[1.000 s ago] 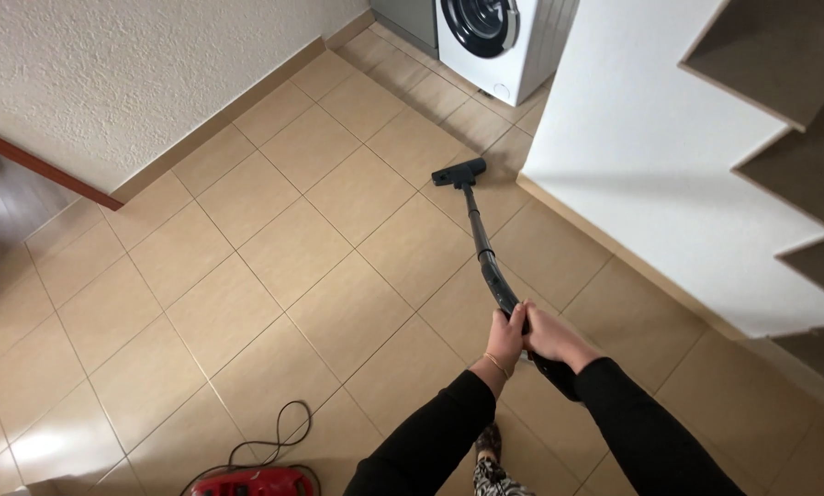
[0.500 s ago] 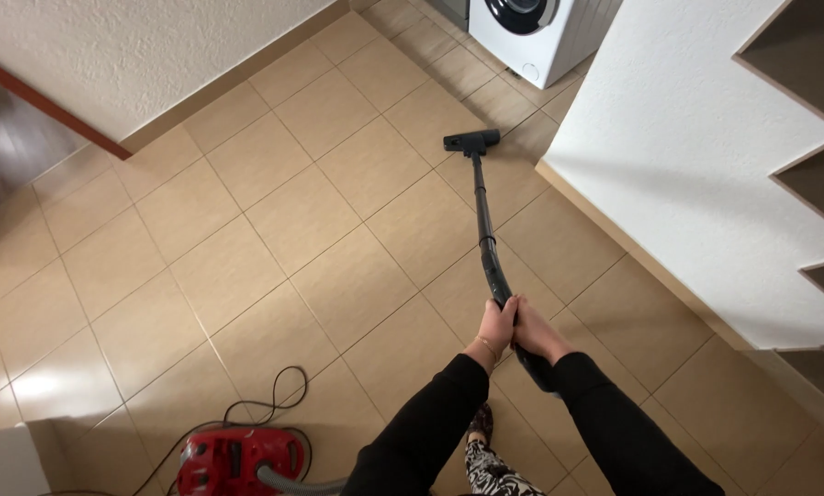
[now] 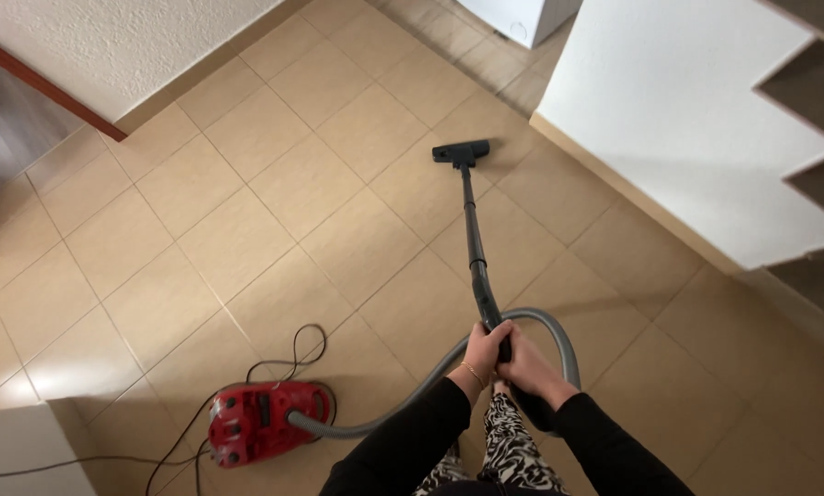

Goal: The person vacuums a tiled floor in a hallway or utility area using a red canister vacuum cleaner with a long wand and floor head. They move the vacuum head back and forth along walls, around a washing machine, and near a staircase, covering the entire visible floor area.

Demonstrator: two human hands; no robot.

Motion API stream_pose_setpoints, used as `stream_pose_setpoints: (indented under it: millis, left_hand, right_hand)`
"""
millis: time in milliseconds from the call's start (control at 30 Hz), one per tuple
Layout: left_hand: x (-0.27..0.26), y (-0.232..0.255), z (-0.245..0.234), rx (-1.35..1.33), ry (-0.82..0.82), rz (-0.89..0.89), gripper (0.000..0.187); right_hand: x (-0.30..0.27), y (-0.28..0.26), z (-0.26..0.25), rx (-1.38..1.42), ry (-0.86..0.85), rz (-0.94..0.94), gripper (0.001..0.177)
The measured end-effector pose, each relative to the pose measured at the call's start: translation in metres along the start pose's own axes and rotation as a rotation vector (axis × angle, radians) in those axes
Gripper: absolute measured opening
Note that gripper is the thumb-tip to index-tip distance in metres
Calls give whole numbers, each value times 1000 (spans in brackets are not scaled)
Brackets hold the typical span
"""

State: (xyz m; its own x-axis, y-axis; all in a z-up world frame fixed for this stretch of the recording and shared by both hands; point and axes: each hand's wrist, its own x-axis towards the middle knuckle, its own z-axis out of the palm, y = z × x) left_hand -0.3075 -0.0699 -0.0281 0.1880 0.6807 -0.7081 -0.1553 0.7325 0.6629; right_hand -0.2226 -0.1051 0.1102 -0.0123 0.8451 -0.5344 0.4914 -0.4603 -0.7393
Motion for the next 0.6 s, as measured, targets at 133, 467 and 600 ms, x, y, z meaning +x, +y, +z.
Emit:
stream_pose_setpoints:
  millis: [133,467,600]
  left_hand:
    - [-71,8,-11,-124,39,23,50]
    - [-163,-47,9,-304,141,-45,16]
    - [-193,-95,30,-350,189,-28,18]
  right_hand:
    - [-58,13,28,32,-64,27,85]
    - [-154,46,47,15,-176,177,92]
    - [-192,93,45,24,-193,131,76]
